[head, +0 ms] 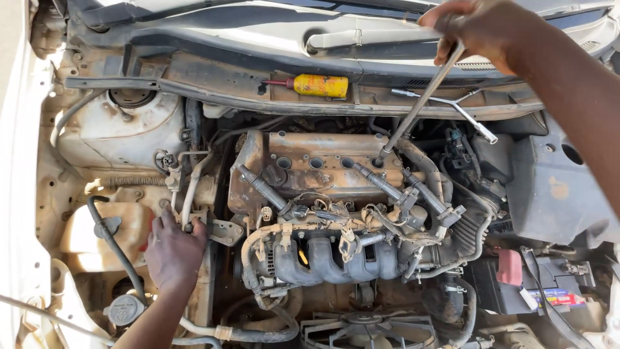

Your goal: The person works on a car engine with the hood open, using a ratchet to tighten bolts on the engine block. They apply a yellow lubricant from a bottle into the bolt holes before inserting and tightening the bolts.

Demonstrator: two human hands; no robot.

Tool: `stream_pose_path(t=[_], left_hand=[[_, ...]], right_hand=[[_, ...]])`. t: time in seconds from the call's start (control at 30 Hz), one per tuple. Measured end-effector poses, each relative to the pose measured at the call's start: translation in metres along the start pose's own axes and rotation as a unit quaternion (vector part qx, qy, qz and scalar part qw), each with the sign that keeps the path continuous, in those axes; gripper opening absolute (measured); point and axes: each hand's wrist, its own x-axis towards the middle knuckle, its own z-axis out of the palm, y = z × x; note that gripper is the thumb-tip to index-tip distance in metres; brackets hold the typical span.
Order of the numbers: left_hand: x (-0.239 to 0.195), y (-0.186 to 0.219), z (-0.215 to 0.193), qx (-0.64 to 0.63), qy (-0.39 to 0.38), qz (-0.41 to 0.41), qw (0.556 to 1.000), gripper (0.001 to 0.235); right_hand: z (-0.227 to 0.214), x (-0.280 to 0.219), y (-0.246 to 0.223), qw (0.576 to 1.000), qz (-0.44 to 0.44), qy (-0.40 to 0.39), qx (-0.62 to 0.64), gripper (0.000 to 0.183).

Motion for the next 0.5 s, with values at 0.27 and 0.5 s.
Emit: stream_pose_path(t=[0.27, 0.5], left_hand=[[-0.004, 0.003, -0.005, 0.003, -0.016, -0.002, 1.000, 0.074], [0.001, -0.004, 0.004, 0.019, 0.015, 0.009, 1.000, 0.074]], right_hand=[[0.049, -0.058, 0.076, 0.917, -0.292, 0.227, 0.149, 0.012], [0.054, -0.022, 0.034, 0.851, 0.080, 0.241, 0.459, 0.032]])
